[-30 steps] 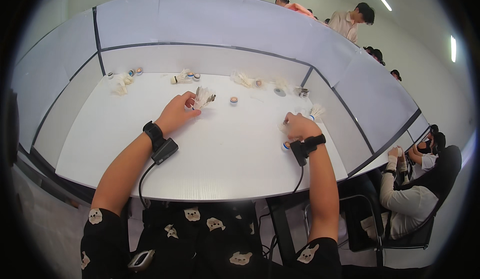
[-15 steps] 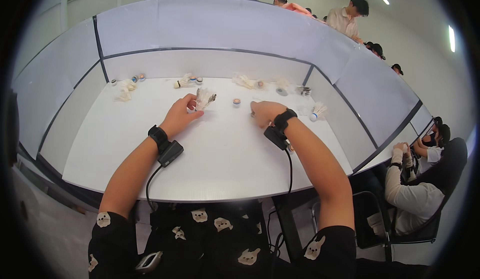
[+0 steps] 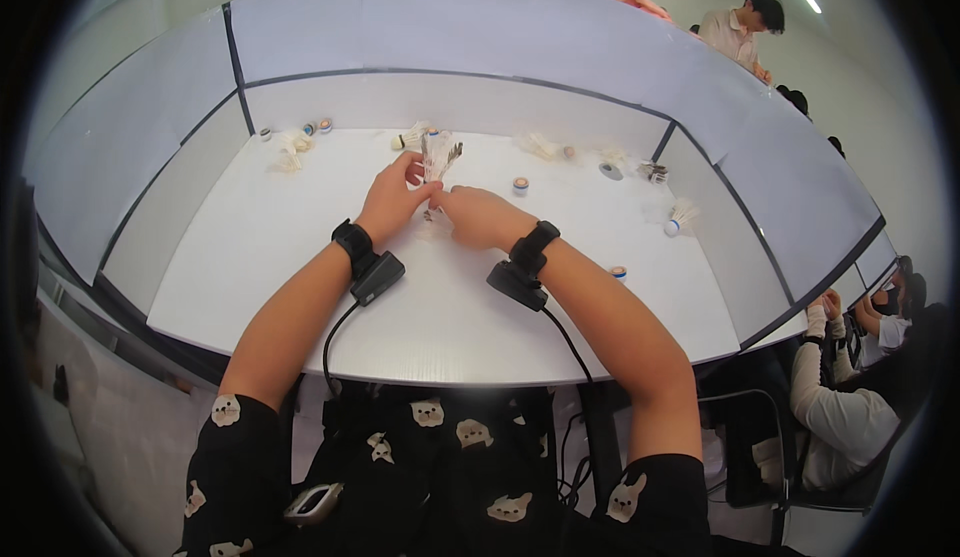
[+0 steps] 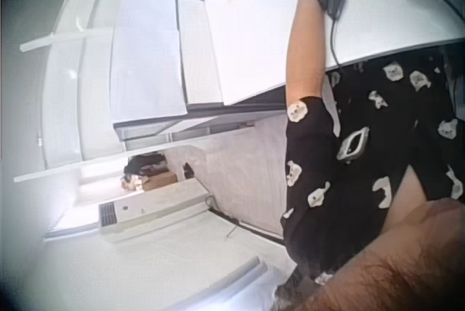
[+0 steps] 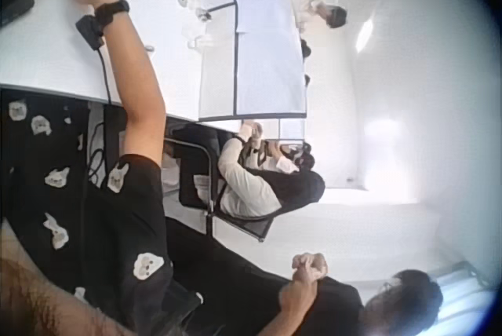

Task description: The person is assembling shuttlecocks by inserting feathers into a base and adjusting them.

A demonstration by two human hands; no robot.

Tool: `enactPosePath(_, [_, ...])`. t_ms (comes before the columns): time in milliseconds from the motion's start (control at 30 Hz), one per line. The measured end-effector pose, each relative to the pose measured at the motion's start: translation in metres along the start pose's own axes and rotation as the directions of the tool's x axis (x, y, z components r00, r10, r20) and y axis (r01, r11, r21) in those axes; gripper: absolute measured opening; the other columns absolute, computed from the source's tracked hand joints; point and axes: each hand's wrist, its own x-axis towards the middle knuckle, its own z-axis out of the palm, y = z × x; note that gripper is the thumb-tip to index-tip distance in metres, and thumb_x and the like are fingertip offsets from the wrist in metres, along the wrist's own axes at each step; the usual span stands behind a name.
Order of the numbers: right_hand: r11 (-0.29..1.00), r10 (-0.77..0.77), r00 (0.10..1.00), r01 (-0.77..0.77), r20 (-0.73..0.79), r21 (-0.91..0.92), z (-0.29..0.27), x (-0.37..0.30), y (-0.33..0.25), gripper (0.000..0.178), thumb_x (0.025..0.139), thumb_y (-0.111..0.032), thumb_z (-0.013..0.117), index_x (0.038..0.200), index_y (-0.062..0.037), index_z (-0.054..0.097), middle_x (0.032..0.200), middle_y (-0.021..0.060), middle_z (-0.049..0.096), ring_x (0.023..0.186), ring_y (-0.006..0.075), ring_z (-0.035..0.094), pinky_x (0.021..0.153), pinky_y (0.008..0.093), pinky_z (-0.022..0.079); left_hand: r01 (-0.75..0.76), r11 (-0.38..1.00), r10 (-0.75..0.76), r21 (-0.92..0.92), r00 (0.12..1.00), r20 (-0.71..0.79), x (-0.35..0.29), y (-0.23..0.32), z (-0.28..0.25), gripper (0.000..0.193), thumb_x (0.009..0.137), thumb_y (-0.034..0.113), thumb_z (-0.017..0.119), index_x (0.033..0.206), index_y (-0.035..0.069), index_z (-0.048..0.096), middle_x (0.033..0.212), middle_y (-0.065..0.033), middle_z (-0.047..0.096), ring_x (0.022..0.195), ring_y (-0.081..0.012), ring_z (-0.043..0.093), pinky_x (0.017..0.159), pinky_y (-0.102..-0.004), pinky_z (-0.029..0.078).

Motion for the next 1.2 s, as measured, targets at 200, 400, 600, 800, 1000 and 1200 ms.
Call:
enactPosePath(200, [0.993, -0.074, 0.996, 0.078, -0.050, 0.083, 0.003, -0.005, -0.007, 0.051, 0.081, 0.002, 0.064, 0.131, -0.0085, 0.058, 0.115, 0.0185, 0.064, 0.109, 0.0364, 0.063, 0.095, 0.0434, 0.050, 0.033, 0.995, -0.036, -0.089, 0.999, -0.027, 0.004, -0.001, -0.005, 0.050, 0.085, 0.032, 0.079, 0.121, 0.003, 0.061, 0.106, -0.0138, 0.071, 0.098, -0.0281, 0.066, 0.084, -0.0398, 0.053])
enactPosePath(400, [0.990, -0.065, 0.992, 0.078, -0.106, 0.115, 0.001, -0.021, 0.004, 0.052, 0.084, 0.000, 0.069, 0.134, -0.0096, 0.058, 0.109, 0.0172, 0.067, 0.105, 0.0340, 0.065, 0.093, 0.0420, 0.051, 0.027, 0.996, -0.029, -0.079, 0.999, -0.024, 0.001, 0.007, -0.003, 0.049, 0.085, 0.034, 0.079, 0.120, 0.003, 0.062, 0.105, -0.0125, 0.072, 0.096, -0.0266, 0.067, 0.084, -0.0393, 0.053])
enactPosePath(600, [0.985, -0.039, 0.993, 0.057, -0.111, 0.164, -0.008, -0.032, 0.007, 0.053, 0.082, -0.009, 0.077, 0.132, -0.0098, 0.060, 0.101, 0.0113, 0.068, 0.093, 0.0254, 0.065, 0.085, 0.0360, 0.053, 0.020, 0.998, -0.018, -0.055, 1.000, 0.024, 0.000, 0.014, 0.002, 0.051, 0.087, 0.036, 0.079, 0.121, 0.004, 0.061, 0.107, -0.0128, 0.072, 0.098, -0.0267, 0.067, 0.086, -0.0398, 0.053])
enactPosePath(800, [0.962, 0.049, 0.979, 0.007, -0.196, 0.273, -0.006, -0.044, 0.015, 0.044, 0.087, -0.016, 0.076, 0.129, -0.0105, 0.063, 0.099, 0.0078, 0.067, 0.090, 0.0204, 0.063, 0.080, 0.0337, 0.054, 0.013, 0.999, -0.014, -0.049, 1.000, -0.020, 0.000, 0.014, -0.001, 0.053, 0.085, 0.037, 0.079, 0.119, 0.002, 0.059, 0.106, -0.0152, 0.071, 0.100, -0.0275, 0.067, 0.087, -0.0394, 0.053])
enactPosePath(1000, [0.970, 0.039, 0.947, 0.041, -0.320, 0.241, -0.007, -0.057, 0.034, 0.024, 0.088, -0.018, 0.073, 0.109, -0.0071, 0.069, 0.090, 0.0064, 0.067, 0.085, 0.0184, 0.061, 0.074, 0.0331, 0.052, 0.052, 0.998, -0.051, -0.048, 0.998, 0.022, 0.003, 0.007, 0.000, 0.053, 0.084, 0.038, 0.081, 0.113, 0.000, 0.058, 0.103, -0.0164, 0.069, 0.098, -0.0285, 0.067, 0.085, -0.0382, 0.052])
enactPosePath(1200, [0.980, 0.118, 0.973, -0.081, -0.199, 0.183, -0.005, -0.064, 0.025, 0.024, 0.087, -0.019, 0.074, 0.107, -0.0059, 0.069, 0.086, 0.0086, 0.068, 0.086, 0.0231, 0.065, 0.075, 0.0353, 0.051, 0.057, 0.996, -0.050, -0.068, 0.993, 0.109, -0.006, 0.019, -0.004, 0.056, 0.082, 0.039, 0.081, 0.111, -0.002, 0.057, 0.102, -0.0168, 0.069, 0.095, -0.0279, 0.067, 0.084, -0.0382, 0.052])
